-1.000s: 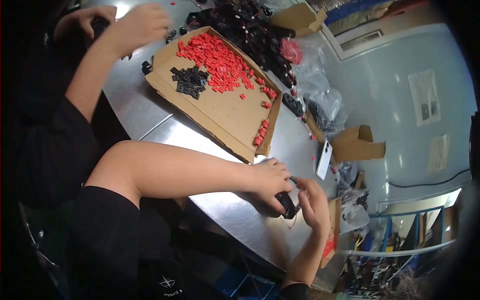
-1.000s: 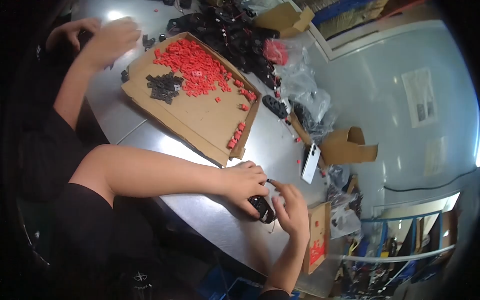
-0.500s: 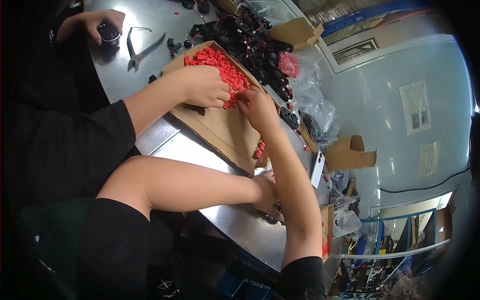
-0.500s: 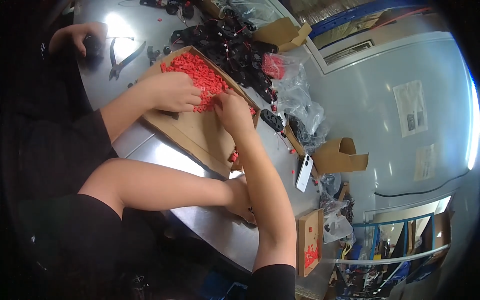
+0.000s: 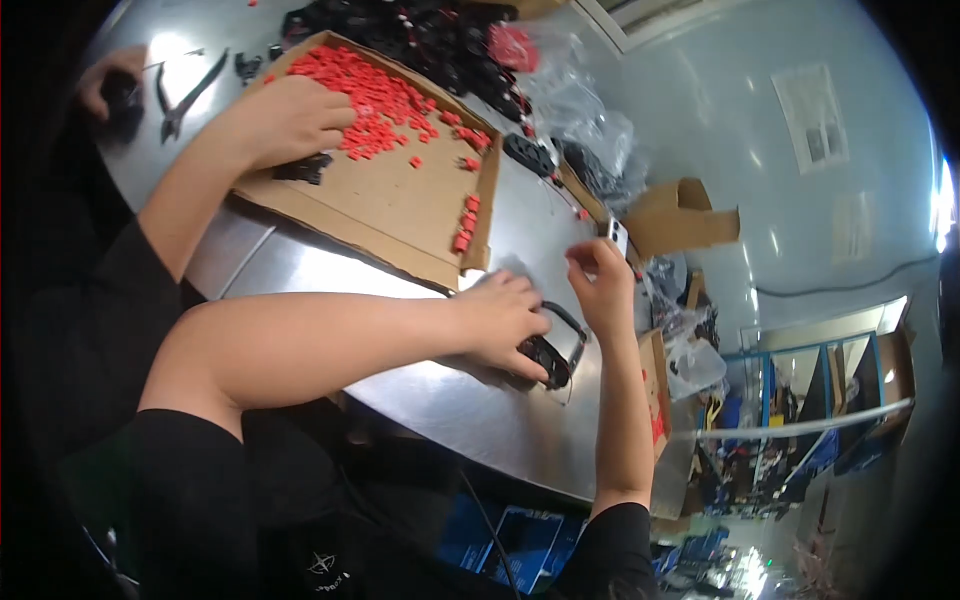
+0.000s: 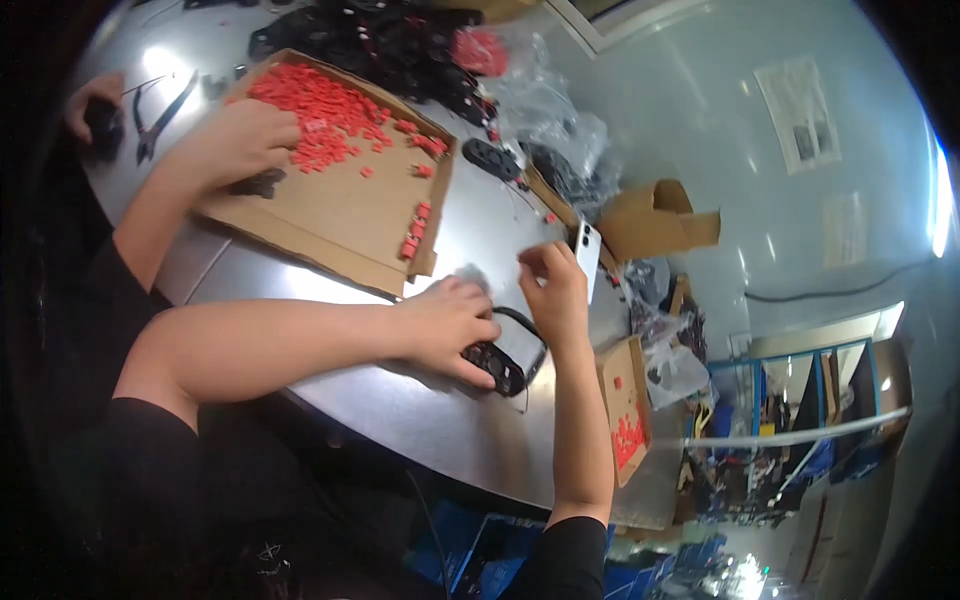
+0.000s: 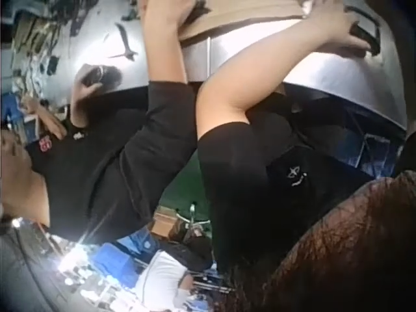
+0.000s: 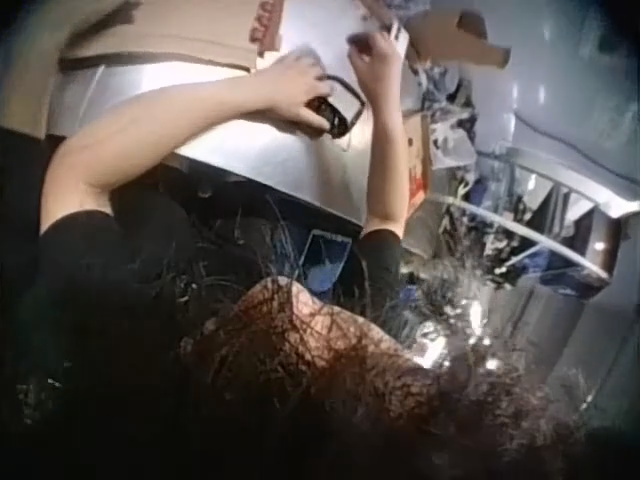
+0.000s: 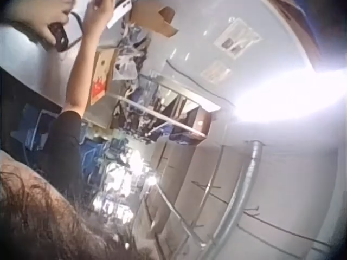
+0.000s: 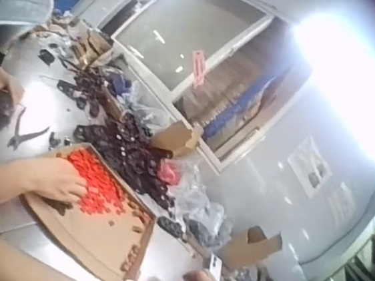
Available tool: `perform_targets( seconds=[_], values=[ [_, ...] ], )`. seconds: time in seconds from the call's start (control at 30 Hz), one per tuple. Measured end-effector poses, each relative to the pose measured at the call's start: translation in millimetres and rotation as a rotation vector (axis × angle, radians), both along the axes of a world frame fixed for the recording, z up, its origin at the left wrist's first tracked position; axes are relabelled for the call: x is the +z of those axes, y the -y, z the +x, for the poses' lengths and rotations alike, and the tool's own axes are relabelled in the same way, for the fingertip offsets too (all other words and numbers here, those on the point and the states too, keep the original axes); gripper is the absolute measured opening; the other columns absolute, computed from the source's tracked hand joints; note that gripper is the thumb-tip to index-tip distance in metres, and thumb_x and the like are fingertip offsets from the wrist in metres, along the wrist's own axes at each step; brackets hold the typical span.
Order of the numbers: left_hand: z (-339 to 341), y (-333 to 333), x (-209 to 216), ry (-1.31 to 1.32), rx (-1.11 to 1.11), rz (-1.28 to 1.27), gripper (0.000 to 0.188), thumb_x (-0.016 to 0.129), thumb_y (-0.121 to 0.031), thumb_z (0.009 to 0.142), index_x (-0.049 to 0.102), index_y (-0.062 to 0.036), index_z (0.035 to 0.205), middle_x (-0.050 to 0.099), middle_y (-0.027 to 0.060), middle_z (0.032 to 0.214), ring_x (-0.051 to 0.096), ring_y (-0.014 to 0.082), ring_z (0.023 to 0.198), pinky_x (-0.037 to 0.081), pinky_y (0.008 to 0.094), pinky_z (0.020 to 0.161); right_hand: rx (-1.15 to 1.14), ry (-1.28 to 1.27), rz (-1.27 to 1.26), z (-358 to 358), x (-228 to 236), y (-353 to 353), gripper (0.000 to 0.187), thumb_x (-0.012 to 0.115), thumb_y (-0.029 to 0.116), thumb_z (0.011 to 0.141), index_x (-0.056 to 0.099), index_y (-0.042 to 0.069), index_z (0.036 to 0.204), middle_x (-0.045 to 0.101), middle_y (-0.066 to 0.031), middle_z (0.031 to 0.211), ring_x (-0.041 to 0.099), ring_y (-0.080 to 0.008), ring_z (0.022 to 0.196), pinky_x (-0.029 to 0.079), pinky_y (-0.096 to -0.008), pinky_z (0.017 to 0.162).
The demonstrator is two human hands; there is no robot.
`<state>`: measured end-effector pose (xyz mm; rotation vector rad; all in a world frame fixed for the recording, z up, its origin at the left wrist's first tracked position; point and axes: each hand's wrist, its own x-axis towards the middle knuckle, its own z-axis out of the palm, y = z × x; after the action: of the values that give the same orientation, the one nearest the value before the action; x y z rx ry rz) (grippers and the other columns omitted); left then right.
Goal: Assembling small electronic components into a plastic housing and using pliers to secure or trim parts.
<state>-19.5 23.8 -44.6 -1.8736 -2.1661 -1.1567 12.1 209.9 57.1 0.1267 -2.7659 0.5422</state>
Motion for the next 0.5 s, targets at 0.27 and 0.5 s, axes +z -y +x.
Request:
perform_targets(
  seconds=[0.27,0.5],
  values=[
    [-2.2,-2.9,3.2,-0.038,-0.063,0.032,0.063,0.068,-0.067,0.086,0.069,-0.0054,0.101,0.062,0.0173,0.105,0.055,0.0367,0.112,0.04,0.0474,0.102,-0.394,-0.091,-0.018,122.1,-53.9,-123.2,0.01,0.071,0.001,0.089,0.068,-0.001,0.098,0.066,-0.0098,0.098,0.07,-0.0201,0.091,0.056,-0.0322,0.08],
    [-1.9,-3.7,21.3,-0.018,-0.075,-0.052,0.055,0.079,-0.055,0.079,0.066,-0.0049,0.096,0.059,0.0136,0.106,0.054,0.0356,0.11,0.039,0.0473,0.1,-0.279,0.155,-0.02,142.3,-28.1,-124.1,0.017,0.071,0.004,0.088,0.071,0.002,0.105,0.067,-0.0091,0.102,0.069,-0.0231,0.092,0.055,-0.0338,0.082]
  ],
)
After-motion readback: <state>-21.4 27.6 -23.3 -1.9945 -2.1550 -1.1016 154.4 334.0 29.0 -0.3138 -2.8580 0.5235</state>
